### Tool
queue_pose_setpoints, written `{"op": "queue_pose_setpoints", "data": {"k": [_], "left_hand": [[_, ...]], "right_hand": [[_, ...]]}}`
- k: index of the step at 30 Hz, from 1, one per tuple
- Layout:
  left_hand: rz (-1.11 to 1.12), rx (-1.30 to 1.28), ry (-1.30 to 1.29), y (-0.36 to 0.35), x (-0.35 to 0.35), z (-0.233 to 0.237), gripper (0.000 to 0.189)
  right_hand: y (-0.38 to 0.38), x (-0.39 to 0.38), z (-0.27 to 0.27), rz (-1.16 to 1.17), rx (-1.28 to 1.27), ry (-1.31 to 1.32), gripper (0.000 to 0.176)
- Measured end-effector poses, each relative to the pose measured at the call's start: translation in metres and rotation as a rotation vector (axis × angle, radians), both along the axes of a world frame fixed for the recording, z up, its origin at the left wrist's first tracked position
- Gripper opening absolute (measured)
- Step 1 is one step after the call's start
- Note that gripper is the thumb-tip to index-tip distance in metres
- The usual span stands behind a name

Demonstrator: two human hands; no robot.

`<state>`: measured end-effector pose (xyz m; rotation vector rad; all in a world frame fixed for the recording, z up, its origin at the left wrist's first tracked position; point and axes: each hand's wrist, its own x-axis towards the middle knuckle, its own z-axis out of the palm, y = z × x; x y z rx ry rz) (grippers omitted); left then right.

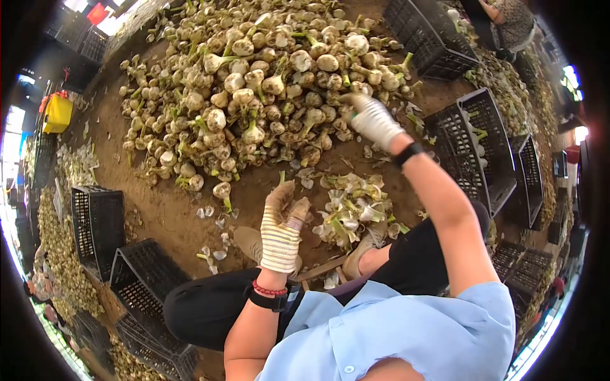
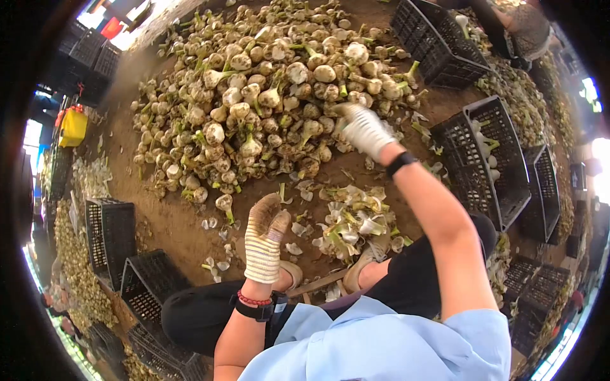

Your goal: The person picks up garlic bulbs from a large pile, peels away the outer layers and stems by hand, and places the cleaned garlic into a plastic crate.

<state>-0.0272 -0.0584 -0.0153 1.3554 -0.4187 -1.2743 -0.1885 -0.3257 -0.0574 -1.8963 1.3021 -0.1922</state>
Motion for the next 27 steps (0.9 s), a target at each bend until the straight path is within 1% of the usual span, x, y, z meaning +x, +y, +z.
{"op": "queue_pose_setpoints", "data": {"k": [2, 4, 5, 6, 7, 8, 9, 10, 11, 12, 14, 15, 16, 18, 19, 20, 21, 22, 23, 24, 25, 26, 27], "left_hand": [[0.019, -0.011, -0.023, 0.002, 0.003, 0.000, 0.046], [0.035, -0.032, -0.049, 0.005, 0.007, -0.002, 0.044], [0.043, -0.034, -0.070, 0.006, 0.010, -0.004, 0.042], [0.052, -0.037, -0.090, 0.007, 0.014, -0.005, 0.040], [0.077, 0.005, -0.074, 0.009, 0.017, -0.004, 0.037], [0.086, 0.001, -0.076, 0.012, 0.021, -0.008, 0.037], [0.120, 0.016, -0.055, 0.015, 0.025, -0.014, 0.036], [0.155, 0.030, -0.031, 0.018, 0.027, -0.018, 0.035], [0.152, 0.023, -0.076, 0.019, 0.030, -0.016, 0.044], [0.158, 0.017, -0.071, 0.019, 0.031, -0.016, 0.044], [0.059, -0.096, 0.022, 0.018, 0.027, -0.017, 0.059], [0.016, -0.132, -0.010, 0.016, 0.023, -0.019, 0.072], [-0.003, -0.203, 0.006, 0.014, 0.020, -0.021, 0.078], [0.039, -0.271, -0.048, 0.014, 0.014, -0.009, 0.076], [0.039, -0.271, -0.054, 0.018, 0.017, -0.004, 0.076], [0.005, -0.234, 0.006, 0.022, 0.020, 0.001, 0.073], [-0.032, -0.198, 0.067, 0.027, 0.020, 0.005, 0.069], [-0.042, -0.200, 0.067, 0.032, 0.019, 0.004, 0.069], [-0.032, -0.293, -0.131, 0.036, 0.016, 0.000, 0.067], [-0.023, -0.390, -0.328, 0.038, 0.013, -0.002, 0.065], [-0.028, -0.412, -0.424, 0.041, 0.011, 0.008, 0.068], [-0.039, -0.423, -0.424, 0.043, 0.011, 0.016, 0.068], [-0.055, -0.441, -0.486, 0.046, 0.010, 0.022, 0.070]], "right_hand": [[0.013, 0.036, -0.063, 0.347, -0.464, 0.320, 0.064], [0.005, 0.078, -0.077, 0.491, -0.358, 0.665, 0.068], [0.000, 0.092, -0.090, 0.446, -0.339, 0.727, 0.065], [-0.006, 0.094, -0.100, 0.455, -0.350, 0.721, 0.065], [-0.008, 0.094, -0.096, 0.423, -0.341, 0.683, 0.062], [-0.007, 0.094, -0.081, 0.389, -0.332, 0.648, 0.059], [0.002, 0.087, -0.067, 0.354, -0.387, 0.553, 0.050], [0.008, 0.079, -0.070, 0.243, -0.457, 0.417, 0.050], [0.013, 0.070, -0.064, 0.142, -0.181, 0.145, 0.050], [0.021, 0.064, -0.060, 0.039, 0.097, -0.125, 0.050], [0.074, 0.052, -0.022, -0.221, 0.838, -0.746, 0.037], [0.100, 0.051, -0.001, -0.223, 0.960, -0.814, 0.037], [0.126, 0.052, 0.017, -0.222, 1.087, -0.882, 0.038], [0.170, 0.049, 0.046, -0.134, 1.157, -1.025, 0.043], [0.182, 0.043, 0.052, -0.103, 1.116, -1.016, 0.050], [0.189, 0.040, 0.054, -0.102, 1.116, -1.021, 0.050], [0.193, 0.035, 0.056, -0.092, 1.007, -1.001, 0.053], [0.197, 0.030, 0.059, -0.086, 0.895, -0.980, 0.056], [0.199, 0.024, 0.064, -0.079, 0.929, -1.053, 0.061], [0.201, 0.021, 0.065, -0.086, 0.915, -1.060, 0.061], [0.204, 0.022, 0.065, -0.042, 0.789, -1.058, 0.061], [0.207, 0.023, 0.065, 0.001, 0.664, -1.051, 0.061], [0.210, 0.026, 0.066, 0.040, 0.616, -1.064, 0.058]]}}
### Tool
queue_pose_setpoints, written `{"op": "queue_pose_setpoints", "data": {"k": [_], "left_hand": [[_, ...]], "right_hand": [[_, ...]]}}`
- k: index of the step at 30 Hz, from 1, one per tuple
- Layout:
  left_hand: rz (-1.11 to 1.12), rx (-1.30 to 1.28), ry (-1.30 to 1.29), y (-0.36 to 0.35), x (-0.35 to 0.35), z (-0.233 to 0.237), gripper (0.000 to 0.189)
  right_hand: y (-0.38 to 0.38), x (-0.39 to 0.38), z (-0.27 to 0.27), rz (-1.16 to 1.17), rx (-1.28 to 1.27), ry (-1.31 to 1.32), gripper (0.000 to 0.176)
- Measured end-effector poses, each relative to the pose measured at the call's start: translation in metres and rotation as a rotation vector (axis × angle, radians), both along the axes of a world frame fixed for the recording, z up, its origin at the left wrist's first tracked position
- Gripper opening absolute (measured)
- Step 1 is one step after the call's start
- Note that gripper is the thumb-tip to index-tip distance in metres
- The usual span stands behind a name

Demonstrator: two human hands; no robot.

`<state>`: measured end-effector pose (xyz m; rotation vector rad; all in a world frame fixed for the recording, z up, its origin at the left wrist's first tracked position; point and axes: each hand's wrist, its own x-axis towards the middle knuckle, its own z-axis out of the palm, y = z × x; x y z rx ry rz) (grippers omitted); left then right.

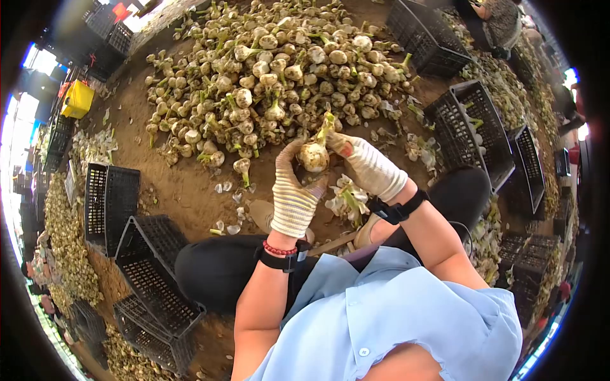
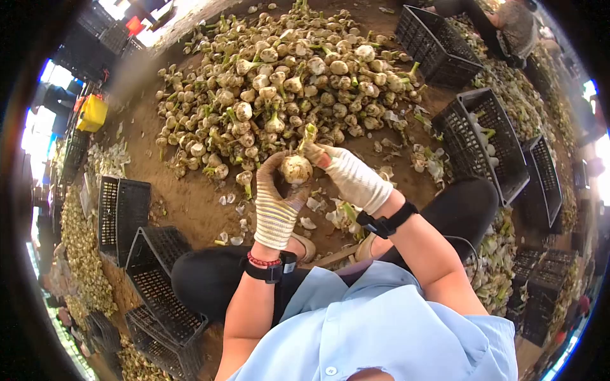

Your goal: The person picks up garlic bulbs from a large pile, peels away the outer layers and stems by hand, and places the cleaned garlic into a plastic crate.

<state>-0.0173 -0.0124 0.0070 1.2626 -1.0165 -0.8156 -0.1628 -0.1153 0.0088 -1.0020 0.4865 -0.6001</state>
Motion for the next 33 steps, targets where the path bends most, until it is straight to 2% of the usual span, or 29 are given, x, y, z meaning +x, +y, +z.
{"op": "queue_pose_setpoints", "data": {"k": [1, 3, 5, 11, 13, 14, 15, 17, 18, 20, 21, 23, 24, 25, 27, 28, 29, 31, 32, 33], "left_hand": [[-0.003, -0.018, -0.064, 0.002, -0.002, 0.003, 0.072], [-0.021, -0.026, 0.030, 0.006, -0.005, 0.009, 0.074], [-0.034, -0.015, 0.001, 0.012, -0.005, 0.020, 0.074], [-0.037, -0.004, -0.061, 0.017, -0.002, 0.005, 0.071], [-0.052, 0.016, 0.001, 0.018, 0.003, 0.003, 0.069], [-0.062, 0.033, 0.061, 0.017, 0.004, 0.004, 0.068], [-0.061, 0.033, 0.061, 0.017, 0.004, 0.005, 0.068], [-0.045, 0.117, 0.223, 0.015, 0.004, 0.015, 0.060], [-0.043, 0.118, 0.224, 0.014, 0.003, 0.017, 0.060], [-0.067, 0.112, 0.828, 0.010, 0.002, 0.019, 0.045], [-0.066, 0.113, 0.828, 0.008, 0.001, 0.015, 0.045], [-0.111, 0.198, 1.103, 0.004, 0.002, -0.004, 0.044], [-0.231, 0.223, 1.214, 0.001, 0.008, -0.015, 0.046], [-0.229, 0.226, 1.212, -0.005, 0.008, -0.016, 0.046], [-0.033, 0.556, 1.174, -0.015, 0.005, -0.019, 0.040], [0.085, 0.479, 0.750, -0.018, 0.004, -0.024, 0.036], [0.158, 0.495, 0.549, -0.016, 0.007, -0.029, 0.026], [0.277, 0.225, -0.034, -0.014, 0.003, -0.037, 0.016], [0.241, 0.110, 0.024, -0.012, -0.004, -0.026, 0.017], [0.176, 0.180, -0.041, -0.006, -0.009, -0.014, 0.023]], "right_hand": [[0.004, -0.001, 0.005, -0.006, -0.006, 0.000, 0.058], [0.008, 0.000, 0.014, -0.036, -0.186, 0.217, 0.053], [0.016, 0.003, 0.020, -0.063, -0.168, 0.223, 0.050], [0.019, -0.012, 0.025, -0.033, -0.291, 0.302, 0.036], [0.018, -0.015, 0.027, -0.021, -0.400, 0.332, 0.032], [0.014, -0.017, 0.017, -0.039, -0.550, 0.389, 0.031], [0.012, -0.018, 0.014, -0.039, -0.550, 0.389, 0.031], [0.011, -0.016, 0.016, -0.026, -0.419, 0.430, 0.030], [0.012, -0.016, 0.019, -0.024, -0.419, 0.430, 0.030], [0.015, -0.013, 0.030, -0.068, -0.285, 0.401, 0.031], [0.016, -0.012, 0.029, -0.067, -0.284, 0.401, 0.031], [0.021, -0.009, 0.031, -0.159, -0.403, 0.325, 0.031], [0.023, -0.015, 0.042, -0.092, -0.224, 0.398, 0.032], [0.022, -0.016, 0.047, -0.092, -0.221, 0.396, 0.032], [0.020, -0.019, 0.050, 0.023, -0.006, 0.421, 0.028], [0.017, -0.022, 0.050, 0.008, 0.110, 0.364, 0.024], [0.018, -0.023, 0.043, 0.001, 0.111, 0.359, 0.024], [0.019, -0.023, 0.026, -0.226, 0.247, 0.224, 0.020], [0.022, -0.025, 0.028, -0.237, 0.150, 0.278, 0.022], [0.026, -0.021, 0.013, -0.277, -0.021, 0.331, 0.023]]}}
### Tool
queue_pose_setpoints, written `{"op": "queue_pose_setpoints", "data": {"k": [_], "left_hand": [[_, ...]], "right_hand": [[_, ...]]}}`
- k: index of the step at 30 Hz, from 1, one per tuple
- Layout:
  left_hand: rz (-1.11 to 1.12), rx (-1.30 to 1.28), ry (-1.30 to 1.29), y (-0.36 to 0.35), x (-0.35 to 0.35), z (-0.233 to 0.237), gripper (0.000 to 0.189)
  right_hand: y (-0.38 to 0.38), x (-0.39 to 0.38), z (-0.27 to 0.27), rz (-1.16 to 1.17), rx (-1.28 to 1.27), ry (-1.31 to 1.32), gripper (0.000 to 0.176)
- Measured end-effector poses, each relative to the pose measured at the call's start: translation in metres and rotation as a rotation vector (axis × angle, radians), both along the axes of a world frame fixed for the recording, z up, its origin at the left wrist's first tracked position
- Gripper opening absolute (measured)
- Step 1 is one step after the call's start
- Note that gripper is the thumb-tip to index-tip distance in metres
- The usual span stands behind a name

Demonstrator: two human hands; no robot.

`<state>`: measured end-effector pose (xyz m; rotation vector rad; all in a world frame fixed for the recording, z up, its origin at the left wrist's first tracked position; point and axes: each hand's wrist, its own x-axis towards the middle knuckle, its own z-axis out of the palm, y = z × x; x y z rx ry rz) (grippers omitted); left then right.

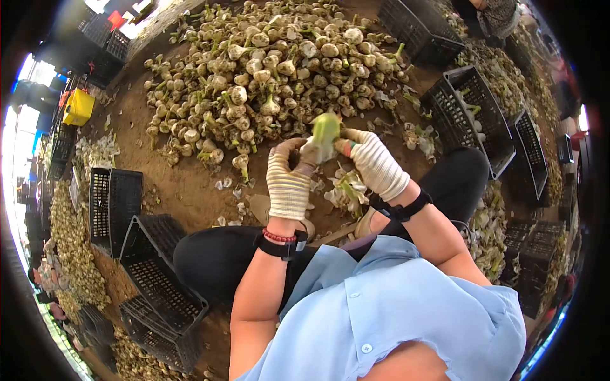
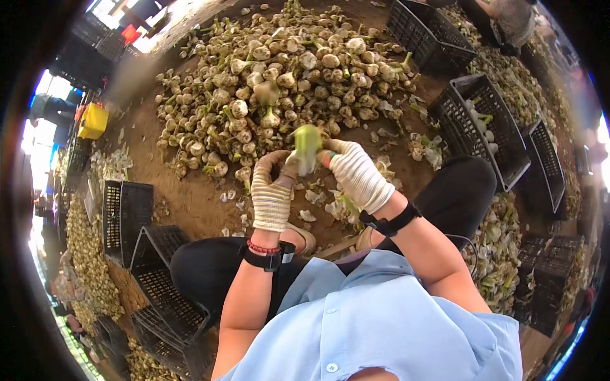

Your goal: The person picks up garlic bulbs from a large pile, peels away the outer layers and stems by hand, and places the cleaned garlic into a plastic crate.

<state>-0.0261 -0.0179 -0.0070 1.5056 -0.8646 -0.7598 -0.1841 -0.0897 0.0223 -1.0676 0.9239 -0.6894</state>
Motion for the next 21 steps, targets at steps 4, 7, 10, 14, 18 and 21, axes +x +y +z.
{"op": "queue_pose_setpoints", "data": {"k": [4, 7, 10, 14, 18, 21], "left_hand": [[-0.065, 0.062, -0.101, 0.001, 0.004, 0.007, 0.026], [0.051, 0.131, 0.194, -0.003, 0.021, 0.009, 0.022], [-0.037, 0.109, 0.292, 0.001, 0.015, -0.015, 0.018], [-0.155, -0.032, 0.192, 0.007, -0.021, 0.022, 0.021], [-0.104, 0.079, 0.477, 0.005, -0.010, 0.005, 0.022], [-0.037, 0.122, 0.543, 0.008, 0.006, -0.004, 0.017]], "right_hand": [[0.011, -0.001, 0.022, 0.183, -0.137, 0.205, 0.021], [0.000, -0.019, 0.017, 0.120, 0.219, -0.061, 0.020], [-0.003, -0.036, 0.010, -0.025, 0.302, -0.089, 0.026], [0.008, -0.024, -0.002, 0.006, -0.021, 0.186, 0.029], [0.019, -0.010, 0.004, 0.105, -0.124, 0.194, 0.029], [0.017, -0.012, 0.014, 0.064, 0.318, -0.032, 0.028]]}}
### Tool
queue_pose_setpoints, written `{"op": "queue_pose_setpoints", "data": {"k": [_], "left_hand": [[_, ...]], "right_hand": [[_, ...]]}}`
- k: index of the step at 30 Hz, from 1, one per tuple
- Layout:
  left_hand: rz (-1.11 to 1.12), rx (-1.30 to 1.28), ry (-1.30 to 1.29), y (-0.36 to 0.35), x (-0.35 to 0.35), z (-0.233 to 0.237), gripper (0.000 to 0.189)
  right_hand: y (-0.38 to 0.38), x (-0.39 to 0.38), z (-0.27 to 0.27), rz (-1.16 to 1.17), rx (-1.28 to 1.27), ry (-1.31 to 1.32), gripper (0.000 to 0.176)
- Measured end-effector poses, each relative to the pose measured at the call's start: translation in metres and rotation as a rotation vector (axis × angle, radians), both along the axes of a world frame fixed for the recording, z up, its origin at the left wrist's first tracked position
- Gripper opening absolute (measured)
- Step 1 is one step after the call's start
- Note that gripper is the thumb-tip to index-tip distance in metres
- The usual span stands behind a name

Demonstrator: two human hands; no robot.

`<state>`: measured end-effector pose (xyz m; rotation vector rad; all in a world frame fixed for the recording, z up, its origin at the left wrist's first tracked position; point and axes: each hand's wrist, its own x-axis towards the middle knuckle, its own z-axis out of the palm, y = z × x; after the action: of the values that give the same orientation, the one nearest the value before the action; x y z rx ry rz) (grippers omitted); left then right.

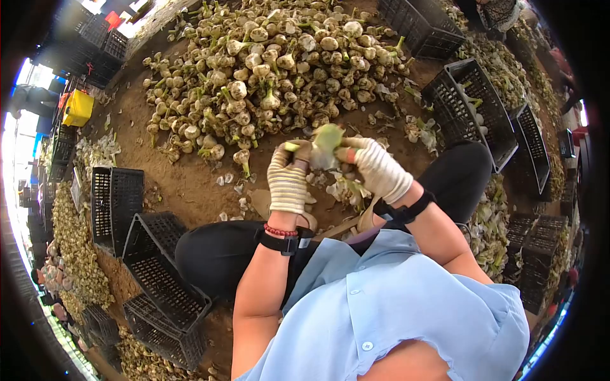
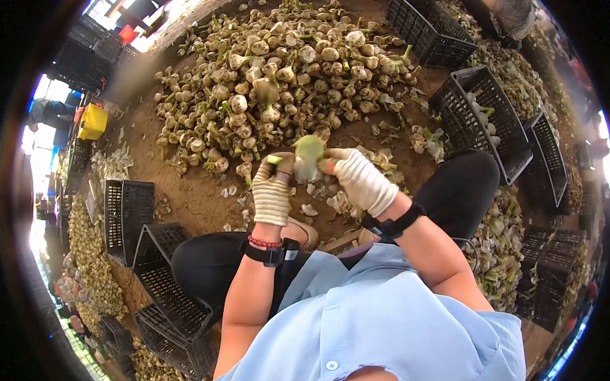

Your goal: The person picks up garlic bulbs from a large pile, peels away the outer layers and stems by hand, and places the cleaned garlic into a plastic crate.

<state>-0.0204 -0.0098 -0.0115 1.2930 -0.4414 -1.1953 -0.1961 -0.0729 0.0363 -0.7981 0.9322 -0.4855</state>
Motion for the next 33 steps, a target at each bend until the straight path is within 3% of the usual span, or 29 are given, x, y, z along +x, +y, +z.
{"op": "queue_pose_setpoints", "data": {"k": [3, 5, 6, 7, 9, 11, 12, 13, 16, 18, 22, 24, 25, 29, 31, 32, 33], "left_hand": [[0.072, -0.164, -0.053, 0.004, 0.007, -0.008, 0.018], [0.053, -0.155, -0.086, 0.010, 0.010, 0.011, 0.019], [0.052, -0.131, -0.039, 0.012, 0.005, 0.031, 0.017], [0.048, -0.134, -0.040, 0.012, 0.003, 0.029, 0.017], [0.033, -0.219, -0.259, 0.011, 0.000, 0.023, 0.016], [0.049, -0.287, -0.412, 0.010, -0.005, 0.022, 0.019], [0.030, -0.273, -0.611, 0.009, -0.006, 0.024, 0.021], [0.011, -0.257, -0.810, 0.008, -0.008, 0.026, 0.023], [0.005, -0.313, -0.882, 0.008, -0.018, 0.037, 0.027], [-0.012, -0.303, -0.895, 0.007, -0.021, 0.037, 0.029], [-0.020, -0.333, -0.977, 0.008, -0.017, 0.032, 0.027], [-0.004, -0.322, -0.654, 0.008, -0.012, 0.021, 0.026], [-0.006, -0.321, -0.655, 0.009, -0.011, 0.020, 0.026], [-0.031, -0.279, -0.410, 0.010, -0.004, 0.016, 0.018], [0.015, -0.316, -0.418, 0.008, 0.001, 0.016, 0.016], [0.019, -0.307, -0.388, 0.006, 0.002, 0.016, 0.015], [0.015, -0.306, -0.387, 0.005, 0.000, 0.016, 0.015]], "right_hand": [[-0.022, -0.032, -0.012, -0.070, -0.033, -0.052, 0.016], [-0.039, -0.049, -0.032, -0.285, -0.099, 0.075, 0.013], [-0.057, -0.067, -0.062, -0.066, -0.321, 0.251, 0.015], [-0.068, -0.069, -0.071, 0.246, -0.501, 0.763, 0.026], [-0.064, -0.068, -0.108, 0.293, -1.095, 0.947, 0.038], [-0.031, -0.027, -0.012, 0.278, -0.932, 0.873, 0.044], [-0.025, -0.018, -0.005, 0.236, -1.224, 0.823, 0.039], [-0.017, -0.007, 0.001, 0.163, -1.320, 0.738, 0.033], [-0.006, 0.013, 0.013, 0.225, -1.458, 0.757, 0.031], [-0.003, 0.017, 0.006, 0.240, -1.586, 0.928, 0.030], [-0.015, 0.012, 0.001, 0.216, -1.564, 0.888, 0.013], [-0.025, 0.006, -0.011, 0.127, -1.516, 0.864, 0.013], [-0.031, 0.002, -0.018, 0.040, -1.467, 0.839, 0.012], [-0.052, -0.038, -0.043, 0.050, -1.348, 0.960, 0.011], [-0.063, -0.059, -0.047, 0.299, -1.035, 1.048, 0.014], [-0.070, -0.056, -0.041, 0.403, -0.698, 1.104, 0.031], [-0.067, -0.055, -0.036, 0.401, -0.694, 1.105, 0.031]]}}
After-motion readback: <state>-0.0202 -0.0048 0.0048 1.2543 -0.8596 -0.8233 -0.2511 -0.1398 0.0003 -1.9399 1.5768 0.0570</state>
